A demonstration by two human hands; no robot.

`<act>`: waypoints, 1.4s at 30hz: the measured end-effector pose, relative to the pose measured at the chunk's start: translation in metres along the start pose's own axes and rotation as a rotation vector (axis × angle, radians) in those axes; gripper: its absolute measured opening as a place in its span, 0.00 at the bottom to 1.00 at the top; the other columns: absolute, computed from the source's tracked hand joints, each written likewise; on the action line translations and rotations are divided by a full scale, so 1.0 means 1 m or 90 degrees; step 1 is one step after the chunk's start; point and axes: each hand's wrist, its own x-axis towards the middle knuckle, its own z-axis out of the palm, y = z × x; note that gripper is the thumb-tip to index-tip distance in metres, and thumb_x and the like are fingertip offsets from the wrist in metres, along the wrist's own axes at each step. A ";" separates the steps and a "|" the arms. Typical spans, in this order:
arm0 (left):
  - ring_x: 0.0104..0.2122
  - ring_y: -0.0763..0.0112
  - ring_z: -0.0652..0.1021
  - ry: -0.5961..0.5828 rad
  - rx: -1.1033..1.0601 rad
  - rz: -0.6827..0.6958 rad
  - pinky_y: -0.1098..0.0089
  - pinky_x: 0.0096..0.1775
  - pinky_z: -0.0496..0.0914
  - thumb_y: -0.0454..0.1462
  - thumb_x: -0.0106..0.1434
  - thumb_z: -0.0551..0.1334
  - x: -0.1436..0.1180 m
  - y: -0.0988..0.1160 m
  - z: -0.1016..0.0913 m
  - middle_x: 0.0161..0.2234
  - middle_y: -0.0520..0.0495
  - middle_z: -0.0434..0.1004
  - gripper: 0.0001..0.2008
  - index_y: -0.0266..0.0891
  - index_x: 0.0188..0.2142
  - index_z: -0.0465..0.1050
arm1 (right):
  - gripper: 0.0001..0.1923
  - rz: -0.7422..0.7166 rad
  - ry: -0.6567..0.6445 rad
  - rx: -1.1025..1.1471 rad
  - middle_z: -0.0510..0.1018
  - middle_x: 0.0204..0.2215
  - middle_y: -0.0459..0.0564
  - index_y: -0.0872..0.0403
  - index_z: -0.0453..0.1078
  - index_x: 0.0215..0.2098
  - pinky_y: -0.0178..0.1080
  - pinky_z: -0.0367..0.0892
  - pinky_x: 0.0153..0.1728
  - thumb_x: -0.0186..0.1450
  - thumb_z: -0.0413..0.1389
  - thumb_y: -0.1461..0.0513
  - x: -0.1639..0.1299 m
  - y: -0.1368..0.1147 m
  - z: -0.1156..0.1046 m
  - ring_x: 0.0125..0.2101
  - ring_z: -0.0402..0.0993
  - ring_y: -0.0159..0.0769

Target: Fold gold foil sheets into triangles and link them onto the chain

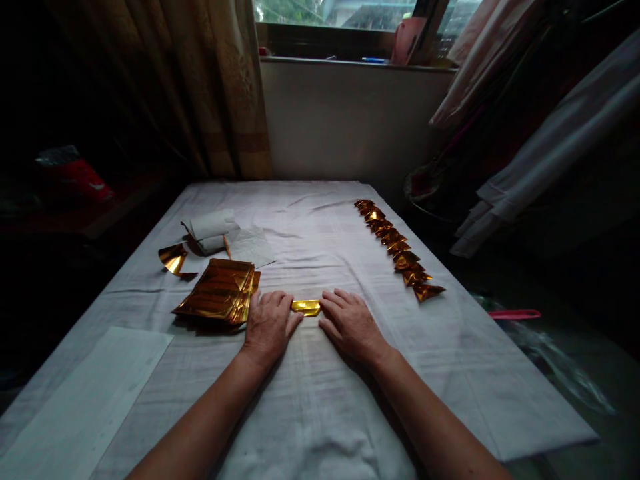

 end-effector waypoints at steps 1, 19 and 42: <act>0.43 0.55 0.76 -0.003 -0.003 0.001 0.50 0.55 0.59 0.42 0.64 0.64 0.003 -0.001 0.000 0.40 0.43 0.78 0.10 0.40 0.41 0.74 | 0.15 0.000 0.007 0.012 0.75 0.55 0.53 0.51 0.73 0.52 0.48 0.60 0.57 0.69 0.54 0.59 0.005 0.000 -0.002 0.57 0.67 0.46; 0.34 0.63 0.75 0.076 -0.184 -0.001 0.62 0.42 0.65 0.39 0.62 0.65 -0.003 -0.013 0.010 0.29 0.51 0.77 0.06 0.42 0.33 0.70 | 0.02 0.081 0.087 0.276 0.78 0.31 0.45 0.51 0.72 0.35 0.34 0.64 0.33 0.63 0.58 0.63 0.014 0.014 0.004 0.30 0.72 0.33; 0.36 0.68 0.82 0.215 -0.586 -0.322 0.70 0.40 0.75 0.43 0.62 0.62 0.109 -0.034 0.059 0.35 0.48 0.84 0.12 0.40 0.38 0.79 | 0.16 0.147 0.280 0.594 0.83 0.33 0.49 0.54 0.77 0.39 0.37 0.72 0.37 0.59 0.57 0.53 0.139 0.048 0.033 0.32 0.77 0.35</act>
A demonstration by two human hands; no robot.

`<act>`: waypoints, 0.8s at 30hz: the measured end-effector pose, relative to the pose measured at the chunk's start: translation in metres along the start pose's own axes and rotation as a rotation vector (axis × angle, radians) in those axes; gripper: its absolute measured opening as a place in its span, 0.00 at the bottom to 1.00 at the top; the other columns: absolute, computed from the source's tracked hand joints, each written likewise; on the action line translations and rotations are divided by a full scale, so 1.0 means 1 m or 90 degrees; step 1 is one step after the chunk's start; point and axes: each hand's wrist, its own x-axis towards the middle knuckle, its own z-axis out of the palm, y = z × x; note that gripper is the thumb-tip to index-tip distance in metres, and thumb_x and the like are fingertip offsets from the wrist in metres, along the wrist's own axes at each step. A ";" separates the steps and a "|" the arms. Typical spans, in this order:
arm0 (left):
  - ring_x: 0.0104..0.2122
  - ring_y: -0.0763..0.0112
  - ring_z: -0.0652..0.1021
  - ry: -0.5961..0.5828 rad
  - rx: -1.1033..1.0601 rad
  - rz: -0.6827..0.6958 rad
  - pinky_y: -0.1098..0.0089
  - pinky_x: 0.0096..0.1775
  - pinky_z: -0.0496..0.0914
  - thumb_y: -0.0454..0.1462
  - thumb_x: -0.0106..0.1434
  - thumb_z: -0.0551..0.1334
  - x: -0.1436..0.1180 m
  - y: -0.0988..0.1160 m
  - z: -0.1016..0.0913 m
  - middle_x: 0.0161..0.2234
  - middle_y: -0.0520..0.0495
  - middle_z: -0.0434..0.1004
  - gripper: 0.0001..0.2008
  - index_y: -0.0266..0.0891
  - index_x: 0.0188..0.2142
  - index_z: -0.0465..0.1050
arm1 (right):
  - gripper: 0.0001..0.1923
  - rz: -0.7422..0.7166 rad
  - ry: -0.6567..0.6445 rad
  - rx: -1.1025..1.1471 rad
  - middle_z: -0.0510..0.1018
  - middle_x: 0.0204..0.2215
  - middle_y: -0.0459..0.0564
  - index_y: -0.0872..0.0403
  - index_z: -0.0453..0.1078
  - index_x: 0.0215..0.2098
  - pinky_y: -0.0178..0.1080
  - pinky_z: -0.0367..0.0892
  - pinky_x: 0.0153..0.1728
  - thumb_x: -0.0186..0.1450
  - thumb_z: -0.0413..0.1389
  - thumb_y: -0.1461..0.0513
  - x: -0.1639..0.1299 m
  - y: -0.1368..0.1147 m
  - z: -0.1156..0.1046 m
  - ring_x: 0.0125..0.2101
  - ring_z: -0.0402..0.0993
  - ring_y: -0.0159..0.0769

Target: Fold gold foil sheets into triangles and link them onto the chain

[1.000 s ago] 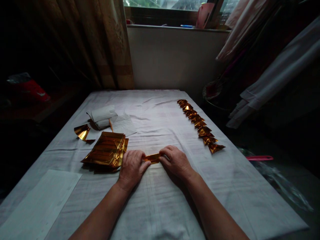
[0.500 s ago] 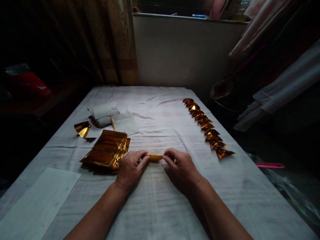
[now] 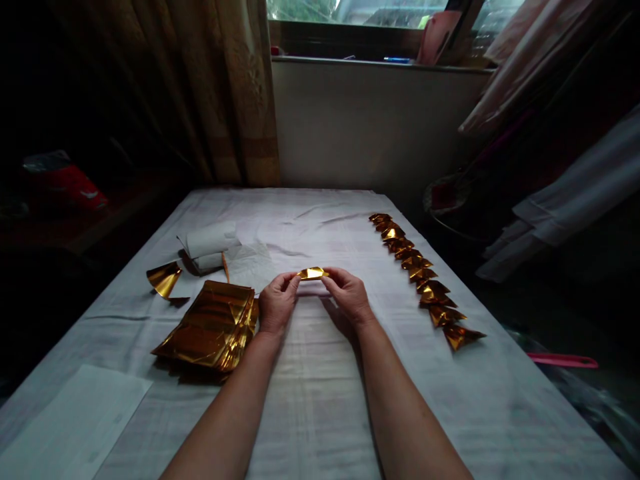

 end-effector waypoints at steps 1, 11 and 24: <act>0.35 0.68 0.82 -0.010 -0.003 -0.001 0.70 0.39 0.76 0.43 0.62 0.62 0.000 -0.002 0.001 0.35 0.48 0.84 0.12 0.40 0.39 0.79 | 0.17 0.010 -0.005 0.020 0.83 0.36 0.51 0.54 0.77 0.41 0.38 0.73 0.40 0.58 0.58 0.53 0.001 0.004 0.000 0.35 0.78 0.36; 0.33 0.67 0.82 -0.054 0.019 0.000 0.69 0.38 0.76 0.43 0.59 0.63 -0.003 0.001 -0.006 0.38 0.47 0.85 0.14 0.41 0.42 0.80 | 0.20 0.018 -0.033 -0.007 0.82 0.42 0.53 0.54 0.77 0.49 0.41 0.75 0.41 0.60 0.59 0.57 -0.003 0.007 -0.004 0.36 0.78 0.37; 0.34 0.64 0.83 -0.018 0.057 -0.020 0.68 0.37 0.77 0.45 0.60 0.61 -0.003 0.004 -0.008 0.35 0.47 0.85 0.13 0.42 0.38 0.80 | 0.11 -0.016 0.019 -0.057 0.84 0.35 0.51 0.49 0.80 0.38 0.40 0.75 0.39 0.64 0.56 0.58 -0.006 -0.005 0.002 0.36 0.81 0.40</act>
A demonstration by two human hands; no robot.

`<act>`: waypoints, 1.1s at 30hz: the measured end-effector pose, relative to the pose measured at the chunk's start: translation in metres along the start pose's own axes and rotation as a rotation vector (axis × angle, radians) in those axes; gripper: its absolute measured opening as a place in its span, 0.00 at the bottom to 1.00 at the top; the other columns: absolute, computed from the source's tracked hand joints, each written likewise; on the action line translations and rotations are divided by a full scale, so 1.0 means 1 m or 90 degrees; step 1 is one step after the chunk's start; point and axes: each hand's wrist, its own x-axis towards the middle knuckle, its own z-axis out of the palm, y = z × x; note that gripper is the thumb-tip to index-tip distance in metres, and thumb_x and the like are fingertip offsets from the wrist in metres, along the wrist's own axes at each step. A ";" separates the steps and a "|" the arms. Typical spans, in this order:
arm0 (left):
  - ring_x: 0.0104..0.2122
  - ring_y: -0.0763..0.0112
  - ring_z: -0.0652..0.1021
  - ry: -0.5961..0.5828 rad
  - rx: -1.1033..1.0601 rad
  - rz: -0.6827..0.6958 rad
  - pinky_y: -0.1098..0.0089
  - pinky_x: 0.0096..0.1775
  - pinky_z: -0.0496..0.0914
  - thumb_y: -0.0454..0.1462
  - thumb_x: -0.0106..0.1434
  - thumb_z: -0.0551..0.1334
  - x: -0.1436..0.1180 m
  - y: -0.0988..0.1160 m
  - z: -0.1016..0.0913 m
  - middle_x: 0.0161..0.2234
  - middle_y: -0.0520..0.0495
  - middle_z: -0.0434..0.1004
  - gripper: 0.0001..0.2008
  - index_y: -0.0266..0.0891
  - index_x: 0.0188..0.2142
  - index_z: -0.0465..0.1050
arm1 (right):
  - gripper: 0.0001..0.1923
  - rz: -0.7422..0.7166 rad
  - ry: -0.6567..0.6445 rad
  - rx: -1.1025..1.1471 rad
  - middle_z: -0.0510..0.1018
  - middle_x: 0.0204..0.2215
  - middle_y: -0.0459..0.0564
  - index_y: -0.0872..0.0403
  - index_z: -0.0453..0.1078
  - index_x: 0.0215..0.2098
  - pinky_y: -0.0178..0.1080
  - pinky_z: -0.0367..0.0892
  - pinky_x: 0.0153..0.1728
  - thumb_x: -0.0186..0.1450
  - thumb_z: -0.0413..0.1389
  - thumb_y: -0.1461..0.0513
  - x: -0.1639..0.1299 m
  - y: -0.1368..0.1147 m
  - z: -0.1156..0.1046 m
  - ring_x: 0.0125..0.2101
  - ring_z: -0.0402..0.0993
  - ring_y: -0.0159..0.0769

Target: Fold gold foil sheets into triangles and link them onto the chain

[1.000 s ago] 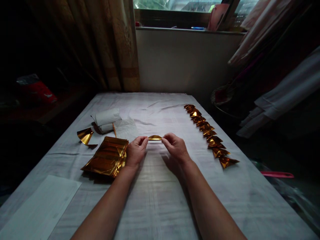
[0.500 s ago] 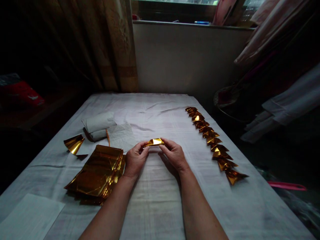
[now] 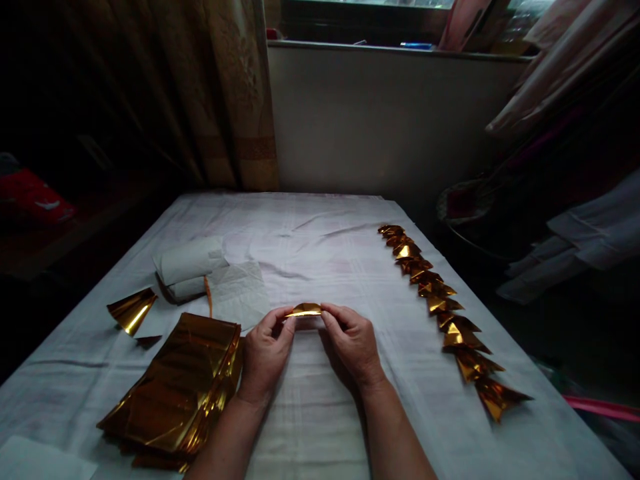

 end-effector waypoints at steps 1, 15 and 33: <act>0.34 0.64 0.83 0.000 0.000 0.000 0.68 0.37 0.77 0.45 0.60 0.61 0.000 0.000 0.000 0.35 0.48 0.85 0.13 0.42 0.38 0.80 | 0.11 0.003 0.001 0.000 0.84 0.35 0.51 0.50 0.80 0.37 0.40 0.75 0.38 0.64 0.56 0.57 0.000 -0.001 0.000 0.35 0.81 0.40; 0.30 0.67 0.81 0.029 0.034 0.005 0.69 0.34 0.75 0.43 0.60 0.60 0.001 0.001 0.001 0.33 0.48 0.83 0.11 0.42 0.37 0.76 | 0.11 0.022 -0.067 -0.049 0.85 0.35 0.49 0.49 0.80 0.40 0.38 0.75 0.35 0.61 0.59 0.57 -0.004 -0.006 0.000 0.32 0.80 0.38; 0.28 0.67 0.81 0.034 0.087 -0.026 0.69 0.34 0.73 0.40 0.58 0.57 0.001 0.000 0.004 0.33 0.49 0.83 0.10 0.43 0.37 0.75 | 0.11 -0.068 -0.041 -0.105 0.85 0.38 0.48 0.47 0.79 0.42 0.39 0.76 0.42 0.67 0.55 0.59 -0.004 0.004 0.004 0.38 0.82 0.40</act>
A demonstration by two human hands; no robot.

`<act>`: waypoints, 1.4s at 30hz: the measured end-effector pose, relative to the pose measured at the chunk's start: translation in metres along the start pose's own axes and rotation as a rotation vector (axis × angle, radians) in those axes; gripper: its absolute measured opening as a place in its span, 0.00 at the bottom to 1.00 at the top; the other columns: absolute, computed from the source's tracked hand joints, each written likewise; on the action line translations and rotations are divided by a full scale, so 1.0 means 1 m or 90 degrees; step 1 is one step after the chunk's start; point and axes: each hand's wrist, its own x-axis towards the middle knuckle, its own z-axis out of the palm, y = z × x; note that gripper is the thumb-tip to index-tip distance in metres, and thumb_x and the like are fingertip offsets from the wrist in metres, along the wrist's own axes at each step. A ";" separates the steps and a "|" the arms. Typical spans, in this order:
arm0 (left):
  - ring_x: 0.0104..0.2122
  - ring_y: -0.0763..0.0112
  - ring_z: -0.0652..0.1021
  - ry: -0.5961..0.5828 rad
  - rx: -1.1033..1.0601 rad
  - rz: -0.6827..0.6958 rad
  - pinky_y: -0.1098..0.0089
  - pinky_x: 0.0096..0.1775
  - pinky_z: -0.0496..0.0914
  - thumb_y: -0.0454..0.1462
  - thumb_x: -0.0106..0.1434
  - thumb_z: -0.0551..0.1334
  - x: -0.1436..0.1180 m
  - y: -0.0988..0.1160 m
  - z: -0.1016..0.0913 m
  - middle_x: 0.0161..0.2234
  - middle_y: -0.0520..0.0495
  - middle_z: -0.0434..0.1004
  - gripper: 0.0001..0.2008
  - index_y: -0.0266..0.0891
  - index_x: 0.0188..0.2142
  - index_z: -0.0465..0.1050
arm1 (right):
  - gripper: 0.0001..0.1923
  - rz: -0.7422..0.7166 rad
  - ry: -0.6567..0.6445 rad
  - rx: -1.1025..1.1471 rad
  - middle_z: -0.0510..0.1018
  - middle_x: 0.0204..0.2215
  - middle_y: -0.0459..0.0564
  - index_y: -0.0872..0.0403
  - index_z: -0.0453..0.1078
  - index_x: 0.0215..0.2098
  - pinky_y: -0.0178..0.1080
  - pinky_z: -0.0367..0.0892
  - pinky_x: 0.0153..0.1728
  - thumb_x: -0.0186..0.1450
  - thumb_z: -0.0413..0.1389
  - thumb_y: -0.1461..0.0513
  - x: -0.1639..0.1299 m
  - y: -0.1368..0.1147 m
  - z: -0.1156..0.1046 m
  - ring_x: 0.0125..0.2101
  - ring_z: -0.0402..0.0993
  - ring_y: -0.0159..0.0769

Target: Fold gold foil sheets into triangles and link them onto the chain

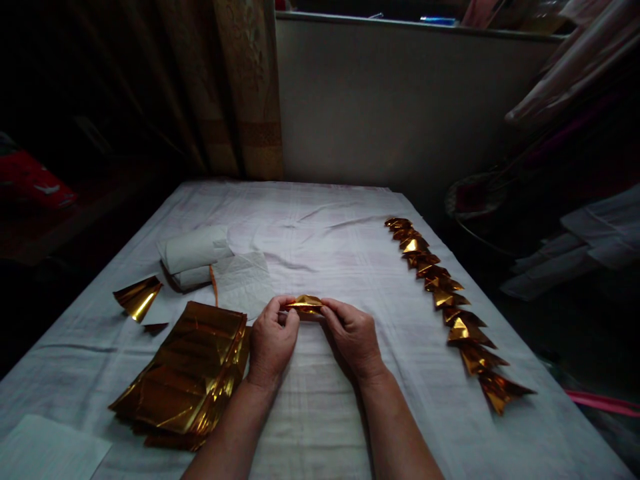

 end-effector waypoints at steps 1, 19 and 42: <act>0.28 0.67 0.81 0.000 0.001 -0.002 0.69 0.34 0.73 0.39 0.58 0.57 0.000 0.000 0.000 0.33 0.49 0.83 0.10 0.42 0.36 0.75 | 0.11 -0.009 -0.002 -0.006 0.84 0.39 0.48 0.48 0.79 0.42 0.39 0.76 0.43 0.66 0.55 0.60 0.000 0.000 0.000 0.39 0.82 0.40; 0.38 0.65 0.81 -0.036 0.092 0.157 0.68 0.40 0.74 0.37 0.64 0.59 0.002 -0.003 -0.002 0.38 0.46 0.82 0.09 0.40 0.40 0.78 | 0.10 -0.021 0.052 0.027 0.84 0.31 0.48 0.50 0.79 0.34 0.35 0.74 0.36 0.64 0.54 0.61 0.004 -0.003 -0.002 0.32 0.81 0.37; 0.32 0.66 0.79 -0.046 0.102 0.116 0.70 0.37 0.71 0.43 0.65 0.55 0.006 0.001 -0.006 0.30 0.48 0.80 0.13 0.42 0.32 0.75 | 0.12 0.020 0.013 -0.116 0.84 0.33 0.48 0.49 0.79 0.34 0.36 0.69 0.38 0.68 0.53 0.57 0.003 -0.004 -0.007 0.34 0.80 0.37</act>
